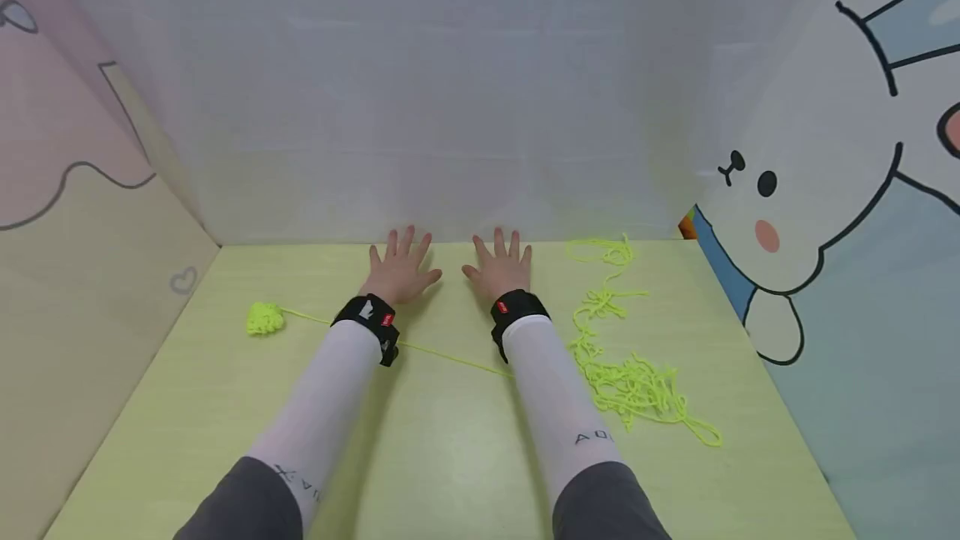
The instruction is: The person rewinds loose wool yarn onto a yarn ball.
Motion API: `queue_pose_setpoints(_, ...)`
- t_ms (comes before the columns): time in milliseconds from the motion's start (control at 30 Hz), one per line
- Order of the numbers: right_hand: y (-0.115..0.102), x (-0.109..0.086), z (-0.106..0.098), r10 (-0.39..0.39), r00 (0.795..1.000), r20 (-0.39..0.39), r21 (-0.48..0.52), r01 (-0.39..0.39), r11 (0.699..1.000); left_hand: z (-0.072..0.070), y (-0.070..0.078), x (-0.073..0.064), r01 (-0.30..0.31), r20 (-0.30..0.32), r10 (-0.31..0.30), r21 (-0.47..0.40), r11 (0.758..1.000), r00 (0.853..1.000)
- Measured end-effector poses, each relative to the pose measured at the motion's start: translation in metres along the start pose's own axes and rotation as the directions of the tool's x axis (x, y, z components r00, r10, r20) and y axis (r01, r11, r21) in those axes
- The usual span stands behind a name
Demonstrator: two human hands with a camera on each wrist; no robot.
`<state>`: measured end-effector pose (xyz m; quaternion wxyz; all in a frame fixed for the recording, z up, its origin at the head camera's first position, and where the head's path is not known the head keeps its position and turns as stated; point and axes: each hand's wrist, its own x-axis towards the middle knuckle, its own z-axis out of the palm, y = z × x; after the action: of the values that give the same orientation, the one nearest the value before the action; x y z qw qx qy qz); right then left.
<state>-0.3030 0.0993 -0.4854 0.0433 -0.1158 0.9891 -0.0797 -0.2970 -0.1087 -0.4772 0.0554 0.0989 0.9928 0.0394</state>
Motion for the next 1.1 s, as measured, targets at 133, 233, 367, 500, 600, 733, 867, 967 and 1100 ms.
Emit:
queue_pose_setpoints(133,-0.001,-0.008,-0.007,-0.104,0.994,0.044,0.09,0.099,0.991,-0.002,-0.007,-0.009,-0.094,0.036,0.1,-0.136,0.986,0.994)
queue_pose_setpoints(233,-0.001,-0.019,-0.016,-0.178,0.982,0.058,0.149,0.167,0.975,-0.007,-0.021,-0.021,-0.161,0.022,0.169,-0.209,0.965,0.985)
queue_pose_setpoints(367,-0.001,-0.037,-0.028,-0.259,0.961,0.093,0.204,0.236,0.95,-0.012,-0.056,-0.045,-0.197,-0.044,0.193,-0.304,0.932,0.98)
queue_pose_setpoints(500,0.002,-0.057,-0.04,-0.339,0.93,0.142,0.247,0.298,0.922,-0.016,-0.106,-0.079,-0.131,-0.144,0.074,-0.446,0.886,0.987)
queue_pose_setpoints(600,0.006,-0.075,-0.05,-0.388,0.908,0.158,0.299,0.33,0.895,-0.018,-0.146,-0.11,-0.014,-0.233,-0.123,-0.512,0.859,0.965)
queue_pose_setpoints(733,0.016,-0.099,-0.058,-0.399,0.9,0.177,0.378,0.312,0.871,-0.016,-0.187,-0.143,0.179,-0.235,-0.378,-0.587,0.789,0.896)
queue_pose_setpoints(867,0.018,-0.117,-0.061,-0.397,0.899,0.184,0.431,0.289,0.855,-0.01,-0.209,-0.158,0.315,-0.092,-0.478,-0.641,0.699,0.873)
queue_pose_setpoints(967,0.015,-0.126,-0.061,-0.406,0.897,0.174,0.459,0.291,0.839,-0.004,-0.217,-0.161,0.369,0.014,-0.467,-0.634,0.68,0.884)
queue_pose_setpoints(1100,0.011,-0.137,-0.065,-0.402,0.901,0.165,0.474,0.285,0.833,0.004,-0.219,-0.159,0.389,0.071,-0.435,-0.593,0.705,0.898)
